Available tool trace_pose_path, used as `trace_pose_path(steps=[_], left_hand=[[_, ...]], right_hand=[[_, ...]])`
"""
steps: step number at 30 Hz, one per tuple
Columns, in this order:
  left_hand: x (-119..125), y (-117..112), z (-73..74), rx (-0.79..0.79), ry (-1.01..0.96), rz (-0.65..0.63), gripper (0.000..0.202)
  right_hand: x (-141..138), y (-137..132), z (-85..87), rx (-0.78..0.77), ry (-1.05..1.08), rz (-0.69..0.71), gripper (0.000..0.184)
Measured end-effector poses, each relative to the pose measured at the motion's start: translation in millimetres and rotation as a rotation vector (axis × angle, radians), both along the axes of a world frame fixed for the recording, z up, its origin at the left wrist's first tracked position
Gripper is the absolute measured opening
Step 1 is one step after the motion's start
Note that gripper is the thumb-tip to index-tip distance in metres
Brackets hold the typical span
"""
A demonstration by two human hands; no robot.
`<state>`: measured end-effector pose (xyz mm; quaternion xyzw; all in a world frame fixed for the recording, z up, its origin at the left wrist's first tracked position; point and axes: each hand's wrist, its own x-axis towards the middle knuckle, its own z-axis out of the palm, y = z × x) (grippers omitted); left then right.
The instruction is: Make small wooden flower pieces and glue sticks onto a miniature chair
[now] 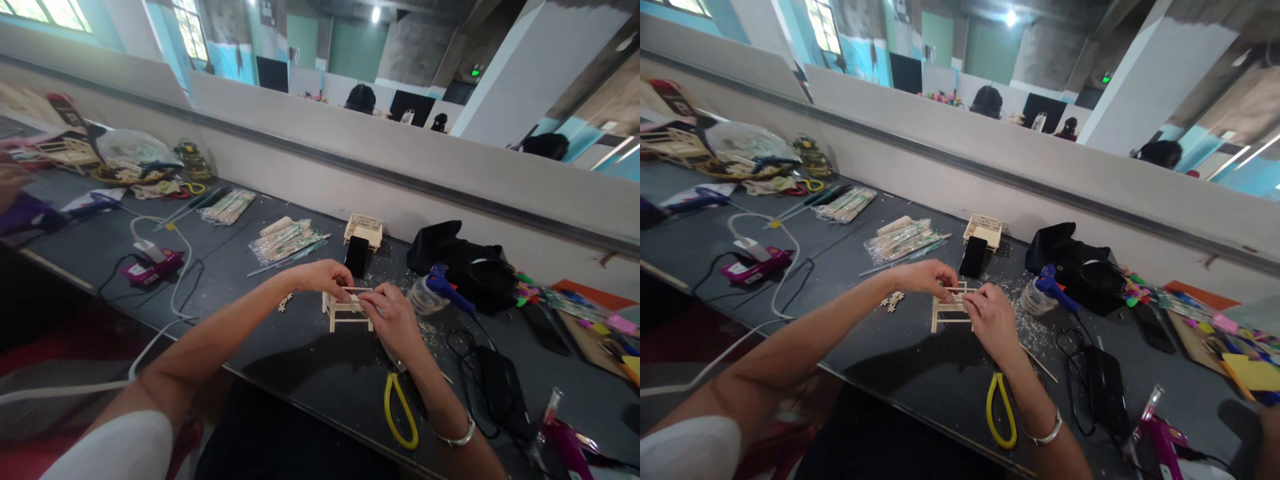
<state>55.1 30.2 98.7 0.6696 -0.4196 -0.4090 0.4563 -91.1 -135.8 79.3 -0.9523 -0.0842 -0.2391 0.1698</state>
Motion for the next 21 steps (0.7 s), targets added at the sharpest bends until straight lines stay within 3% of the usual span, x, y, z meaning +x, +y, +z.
trace_pose_path(steps=[21], left_hand=[[-0.9,0.1,0.0,-0.001,-0.040,-0.032,0.030]], right_hand=[[0.9,-2.4,2.4,-0.059,0.009,0.031,0.023]])
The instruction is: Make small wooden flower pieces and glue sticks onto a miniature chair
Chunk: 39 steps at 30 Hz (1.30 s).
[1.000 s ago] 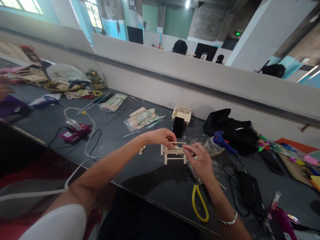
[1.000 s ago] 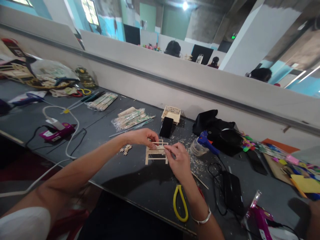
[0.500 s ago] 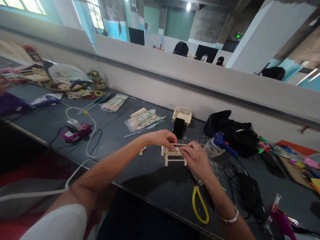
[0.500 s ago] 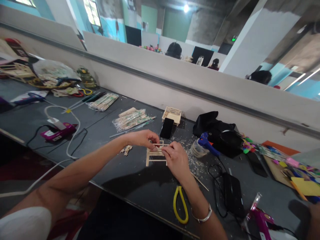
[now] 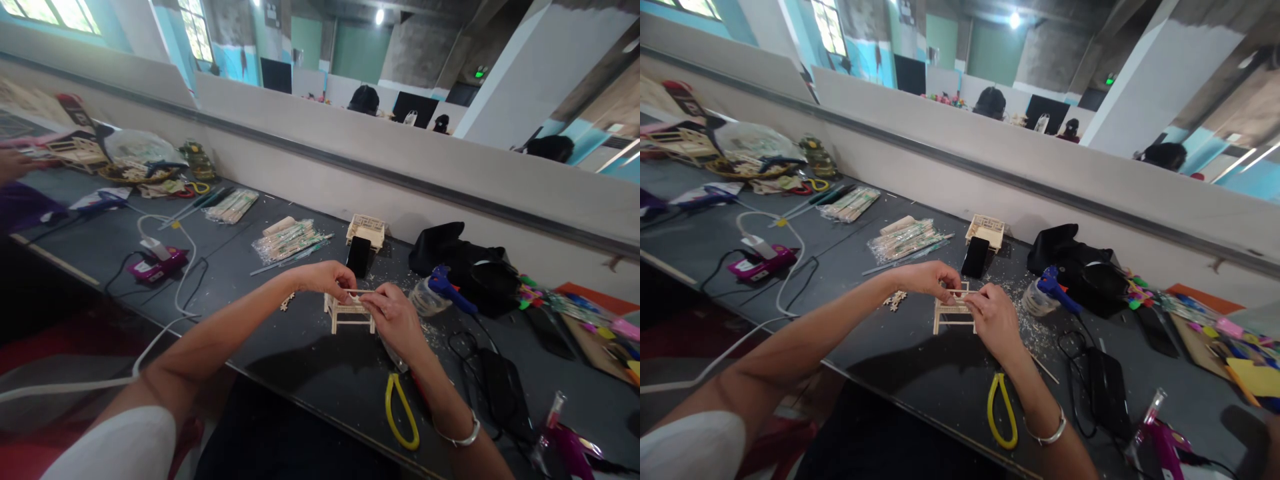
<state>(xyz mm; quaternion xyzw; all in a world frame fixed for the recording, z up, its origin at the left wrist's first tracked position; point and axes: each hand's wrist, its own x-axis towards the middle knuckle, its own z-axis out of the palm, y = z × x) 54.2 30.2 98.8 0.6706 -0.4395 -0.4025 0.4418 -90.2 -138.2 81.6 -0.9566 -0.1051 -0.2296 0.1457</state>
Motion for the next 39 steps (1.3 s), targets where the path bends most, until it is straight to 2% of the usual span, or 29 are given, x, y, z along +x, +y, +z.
trace_pose_path(steps=[10,18,30,35,39], left_hand=[[1,-1,-0.4,-0.004,0.030,0.004,0.034],[1,-2,0.5,-0.003,0.027,-0.008,0.026],[-1,-1,3.5,0.006,0.005,0.017,0.025],[3,-3,5.2,-0.022,-0.055,0.118,0.017],[6,-8,8.2,-0.032,-0.092,0.131,0.016]], right_hand=[[3,-3,1.8,0.021,0.000,0.043,0.023],[2,-3,3.6,0.024,0.031,0.039,0.024],[3,-2,0.5,0.040,-0.009,0.035,0.023],[2,1,-4.1,0.116,-0.149,-0.077,0.028],[-4,-3,-6.7,0.207,-0.240,-0.212,0.028]])
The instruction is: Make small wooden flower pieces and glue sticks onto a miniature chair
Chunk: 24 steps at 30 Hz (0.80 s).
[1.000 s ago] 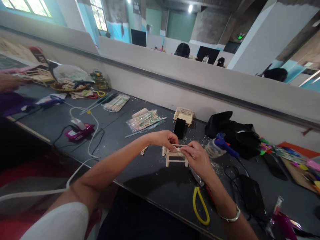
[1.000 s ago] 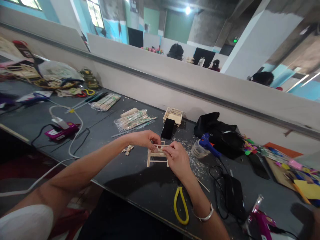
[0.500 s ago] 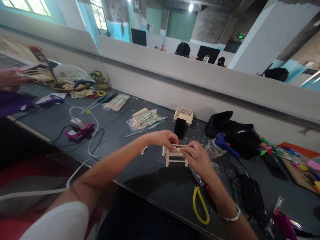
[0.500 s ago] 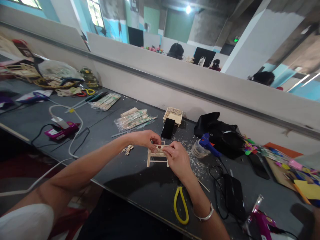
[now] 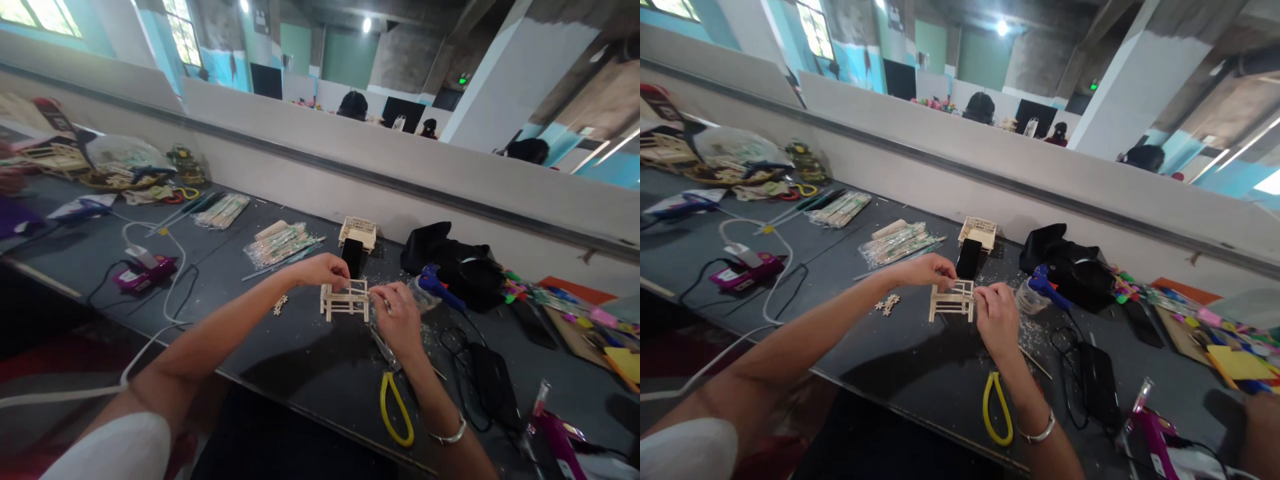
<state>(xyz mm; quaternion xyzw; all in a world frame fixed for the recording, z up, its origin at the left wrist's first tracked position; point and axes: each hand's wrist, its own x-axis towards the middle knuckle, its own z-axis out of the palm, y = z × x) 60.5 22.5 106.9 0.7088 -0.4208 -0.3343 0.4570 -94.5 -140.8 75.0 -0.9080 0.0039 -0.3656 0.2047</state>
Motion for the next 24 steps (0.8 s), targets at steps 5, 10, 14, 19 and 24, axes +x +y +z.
trace_pose_path(steps=[5,10,14,19,24], left_hand=[[8,-5,-4.7,-0.027,0.035,0.020,0.016],[15,-3,-8.9,-0.036,0.112,0.025,0.018],[9,1,-8.6,-0.018,0.100,-0.045,0.022],[2,5,-13.7,0.062,0.109,-0.092,0.024],[1,9,-15.1,0.100,-0.138,-0.036,0.018]], right_hand=[[-17,-11,-4.3,0.341,-0.036,-0.103,0.029],[-36,-12,-9.3,0.972,0.105,-0.066,0.033],[-46,-6,-8.8,1.275,0.098,0.027,0.037],[-52,0,-4.0,1.177,0.091,0.003,0.031],[-60,4,2.3,0.852,0.079,-0.073,0.021]])
